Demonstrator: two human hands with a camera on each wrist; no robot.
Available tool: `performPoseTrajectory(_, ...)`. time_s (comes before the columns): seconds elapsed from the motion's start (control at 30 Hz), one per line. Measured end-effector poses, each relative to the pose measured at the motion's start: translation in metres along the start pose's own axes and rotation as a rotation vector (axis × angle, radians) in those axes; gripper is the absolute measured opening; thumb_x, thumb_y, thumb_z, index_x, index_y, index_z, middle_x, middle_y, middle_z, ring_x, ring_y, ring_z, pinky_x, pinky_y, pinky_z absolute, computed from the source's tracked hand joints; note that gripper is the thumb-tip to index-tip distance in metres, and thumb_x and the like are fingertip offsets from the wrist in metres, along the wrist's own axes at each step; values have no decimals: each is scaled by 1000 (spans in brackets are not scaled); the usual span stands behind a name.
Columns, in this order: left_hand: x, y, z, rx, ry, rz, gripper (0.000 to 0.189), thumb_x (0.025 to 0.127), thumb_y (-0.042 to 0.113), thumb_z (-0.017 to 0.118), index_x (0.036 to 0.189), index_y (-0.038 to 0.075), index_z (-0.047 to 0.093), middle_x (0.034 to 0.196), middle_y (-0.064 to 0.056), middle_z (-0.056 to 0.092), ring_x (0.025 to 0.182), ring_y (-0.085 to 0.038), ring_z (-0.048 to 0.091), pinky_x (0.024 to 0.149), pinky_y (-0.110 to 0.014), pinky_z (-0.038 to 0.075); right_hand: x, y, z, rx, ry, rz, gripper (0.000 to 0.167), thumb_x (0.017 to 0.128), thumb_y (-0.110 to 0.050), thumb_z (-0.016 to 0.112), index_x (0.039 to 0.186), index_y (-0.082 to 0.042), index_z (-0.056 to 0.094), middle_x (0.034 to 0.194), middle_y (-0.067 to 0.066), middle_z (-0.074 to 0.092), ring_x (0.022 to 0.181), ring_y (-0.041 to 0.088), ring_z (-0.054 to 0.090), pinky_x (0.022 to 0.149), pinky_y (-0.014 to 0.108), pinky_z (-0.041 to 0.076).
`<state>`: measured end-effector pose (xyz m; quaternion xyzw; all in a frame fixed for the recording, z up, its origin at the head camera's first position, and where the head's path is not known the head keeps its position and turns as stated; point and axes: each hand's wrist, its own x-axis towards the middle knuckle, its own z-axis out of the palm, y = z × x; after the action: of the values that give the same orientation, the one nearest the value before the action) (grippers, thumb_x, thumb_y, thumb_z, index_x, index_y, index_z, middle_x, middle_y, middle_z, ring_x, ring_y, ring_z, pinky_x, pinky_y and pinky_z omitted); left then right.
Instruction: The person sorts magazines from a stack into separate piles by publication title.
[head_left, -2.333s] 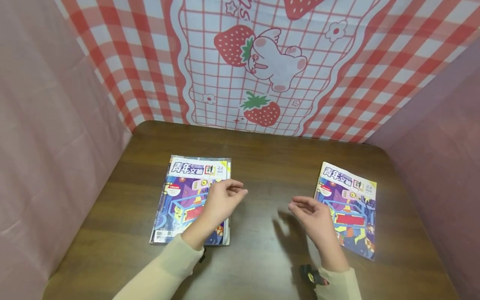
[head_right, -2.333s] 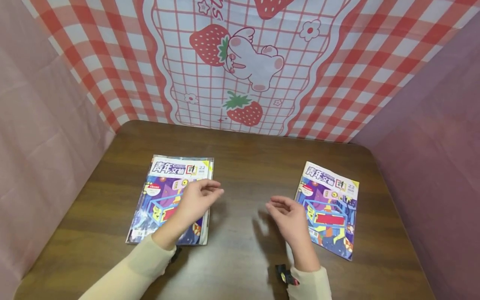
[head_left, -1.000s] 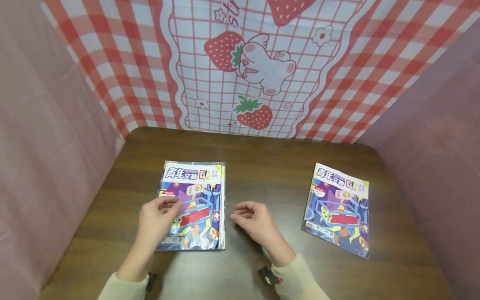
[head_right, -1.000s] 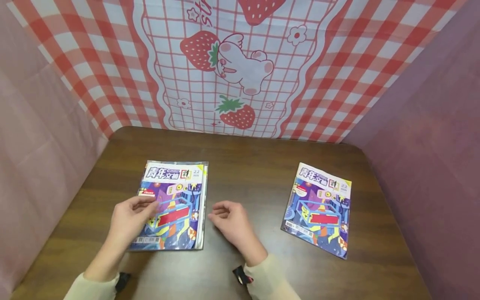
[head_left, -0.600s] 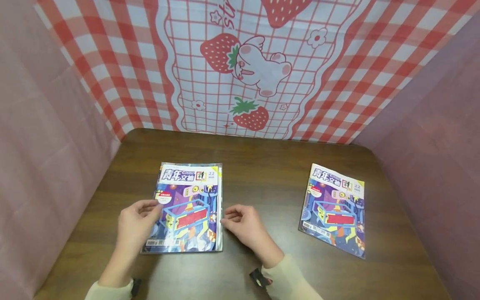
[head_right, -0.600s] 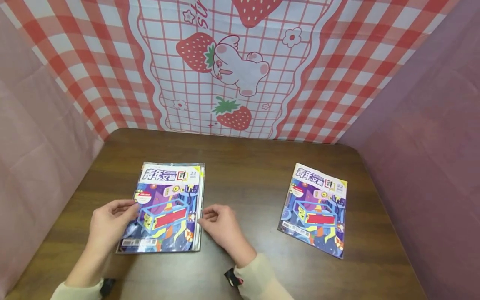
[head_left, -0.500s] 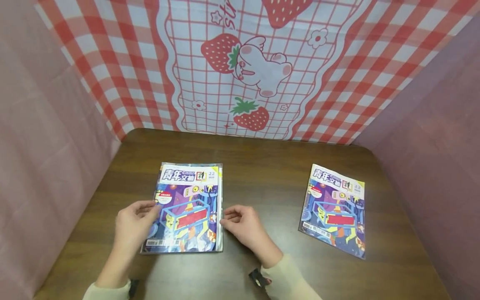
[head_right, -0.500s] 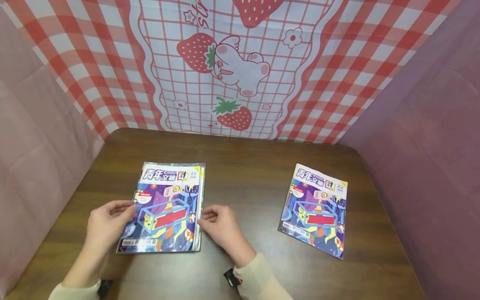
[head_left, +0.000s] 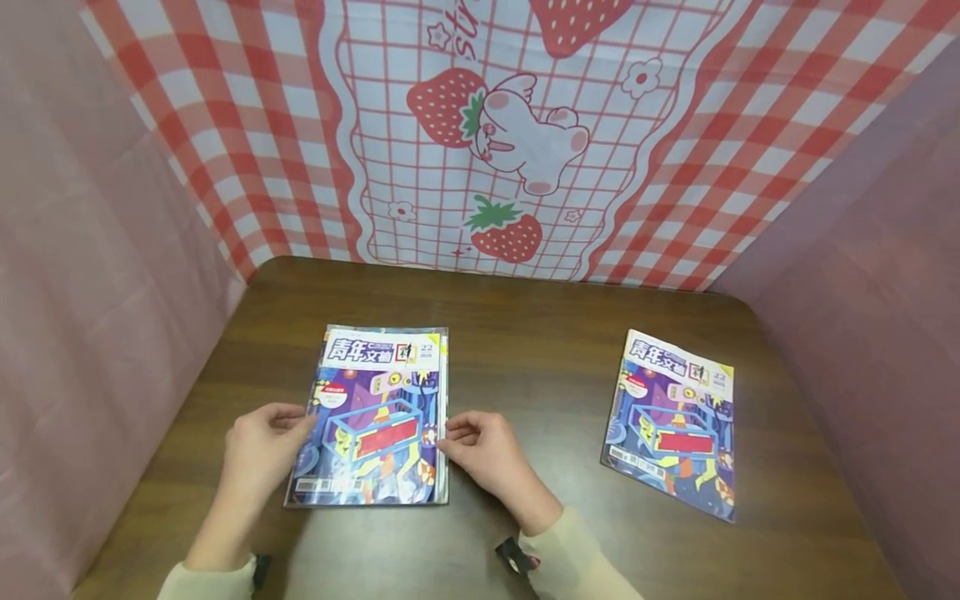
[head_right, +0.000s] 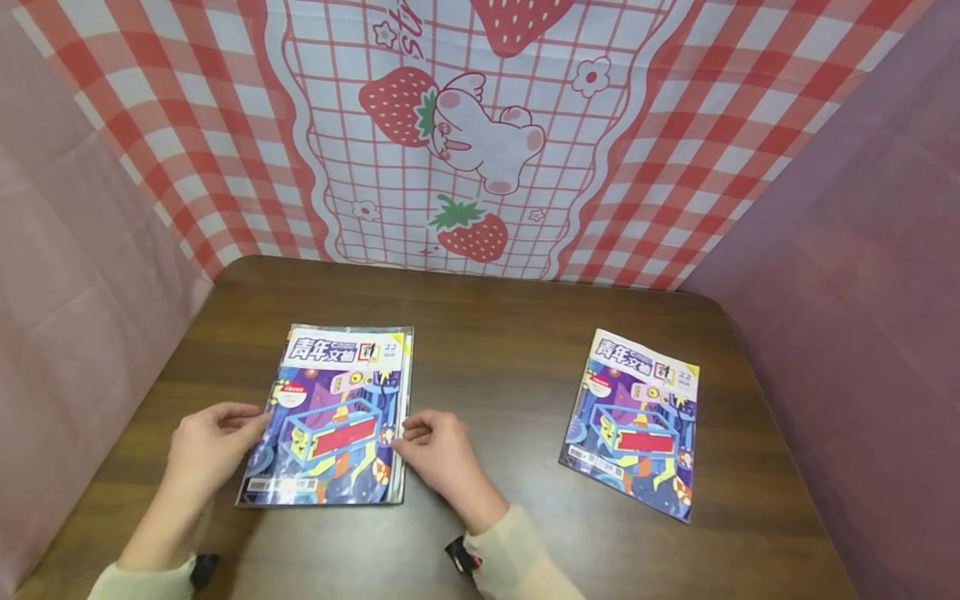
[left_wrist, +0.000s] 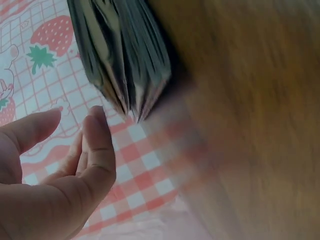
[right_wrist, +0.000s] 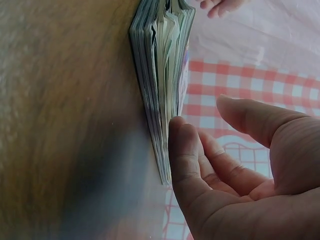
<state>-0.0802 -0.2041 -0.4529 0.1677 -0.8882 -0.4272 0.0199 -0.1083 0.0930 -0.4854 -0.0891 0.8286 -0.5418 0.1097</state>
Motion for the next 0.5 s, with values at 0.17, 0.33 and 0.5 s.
performPoseTrajectory(0.17,3,-3,-7,54,-54,25,39,91,22,76,108,-12,68,91,-23,72,76,-30,68,64,-40,56,1,-1,1,0,3,5,23,86,-9,82,100,6,72,85,5,72,76,15,70,68,25,58)
performPoseTrajectory(0.33,6,-6,-10,119,-97,23,42,88,25,78,102,-13,68,88,-23,71,77,-34,68,70,-49,56,2,-1,4,-15,2,16,24,85,-12,82,100,4,72,85,3,71,75,14,69,69,26,58)
performPoseTrajectory(0.5,9,-6,-10,207,-185,9,43,85,27,81,97,-12,70,87,-22,71,83,-37,66,78,-56,54,3,0,5,-27,9,25,23,85,-12,82,99,3,73,84,2,71,75,14,69,69,26,58)
